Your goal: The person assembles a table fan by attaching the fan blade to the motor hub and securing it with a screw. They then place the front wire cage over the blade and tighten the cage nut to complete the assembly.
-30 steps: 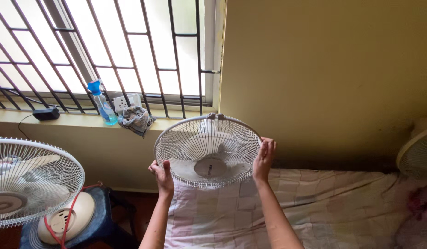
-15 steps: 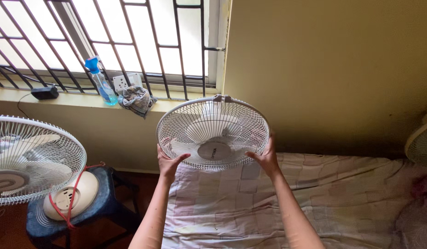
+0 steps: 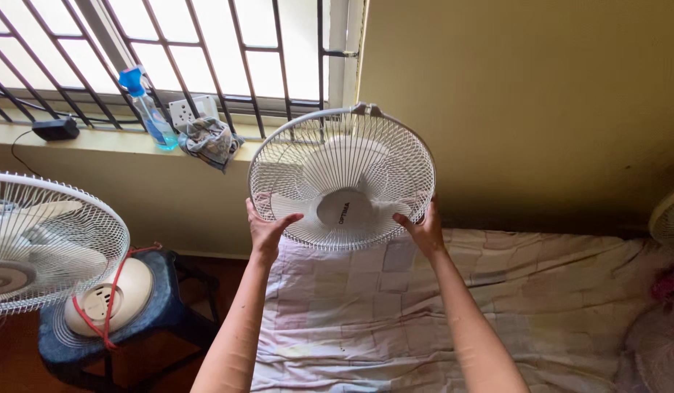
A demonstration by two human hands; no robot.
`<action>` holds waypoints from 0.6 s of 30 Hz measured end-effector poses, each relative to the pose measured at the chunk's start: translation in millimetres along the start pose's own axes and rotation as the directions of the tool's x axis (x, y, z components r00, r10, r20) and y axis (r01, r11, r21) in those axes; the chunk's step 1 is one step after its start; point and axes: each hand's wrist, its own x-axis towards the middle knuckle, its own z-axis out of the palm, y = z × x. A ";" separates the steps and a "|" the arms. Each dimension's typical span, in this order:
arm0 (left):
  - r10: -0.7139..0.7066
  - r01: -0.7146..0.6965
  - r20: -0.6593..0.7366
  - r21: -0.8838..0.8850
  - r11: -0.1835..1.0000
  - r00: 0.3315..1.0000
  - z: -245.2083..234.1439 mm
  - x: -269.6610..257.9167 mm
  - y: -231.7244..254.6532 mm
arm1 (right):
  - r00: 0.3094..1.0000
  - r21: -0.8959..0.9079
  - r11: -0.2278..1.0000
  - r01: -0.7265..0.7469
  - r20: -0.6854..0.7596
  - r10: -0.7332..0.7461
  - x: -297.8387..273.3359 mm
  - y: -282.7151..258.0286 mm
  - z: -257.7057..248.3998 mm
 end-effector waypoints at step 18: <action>0.037 0.007 0.319 -0.134 0.991 0.947 -25.3 -14.1 34.9 | 0.998 0.248 0.968 -0.026 0.067 0.009 -10.1 8.5 13.5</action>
